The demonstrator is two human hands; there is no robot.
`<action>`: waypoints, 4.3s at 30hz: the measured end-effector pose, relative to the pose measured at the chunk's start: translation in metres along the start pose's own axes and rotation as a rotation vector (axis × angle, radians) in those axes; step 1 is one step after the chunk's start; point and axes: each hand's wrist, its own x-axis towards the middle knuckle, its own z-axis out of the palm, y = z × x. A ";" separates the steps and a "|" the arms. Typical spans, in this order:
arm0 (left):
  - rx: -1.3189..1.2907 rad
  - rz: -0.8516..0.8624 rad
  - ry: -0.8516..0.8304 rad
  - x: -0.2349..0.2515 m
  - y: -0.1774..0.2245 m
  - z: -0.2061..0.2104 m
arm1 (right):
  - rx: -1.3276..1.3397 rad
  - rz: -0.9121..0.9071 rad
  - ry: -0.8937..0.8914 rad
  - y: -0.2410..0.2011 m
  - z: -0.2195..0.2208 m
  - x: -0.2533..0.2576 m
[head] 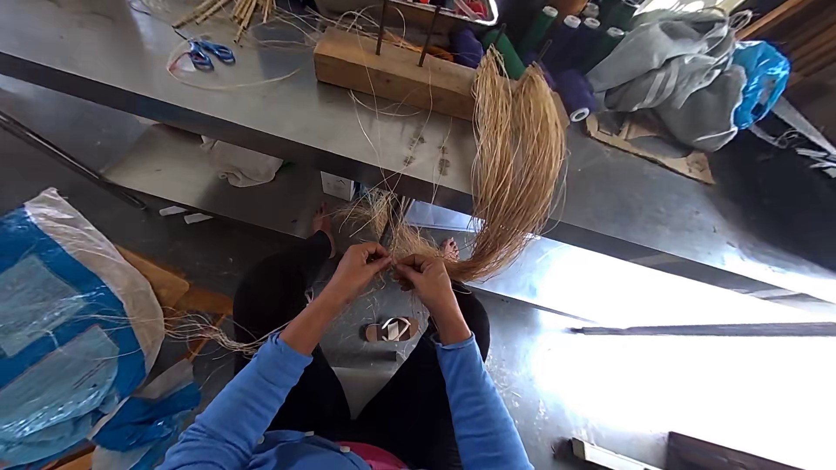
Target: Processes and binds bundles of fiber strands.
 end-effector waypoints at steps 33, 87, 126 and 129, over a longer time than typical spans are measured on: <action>0.016 0.026 0.062 -0.003 0.006 0.006 | -0.577 -0.227 0.178 -0.024 -0.002 -0.022; -0.048 -0.028 0.121 -0.014 0.004 0.000 | 0.517 -0.016 0.137 0.023 0.038 -0.021; 0.382 0.024 0.054 -0.008 0.021 -0.022 | -0.126 -0.202 0.131 0.009 0.021 0.007; 0.357 0.038 0.017 -0.007 0.018 -0.022 | -0.157 -0.211 0.140 0.007 0.023 0.007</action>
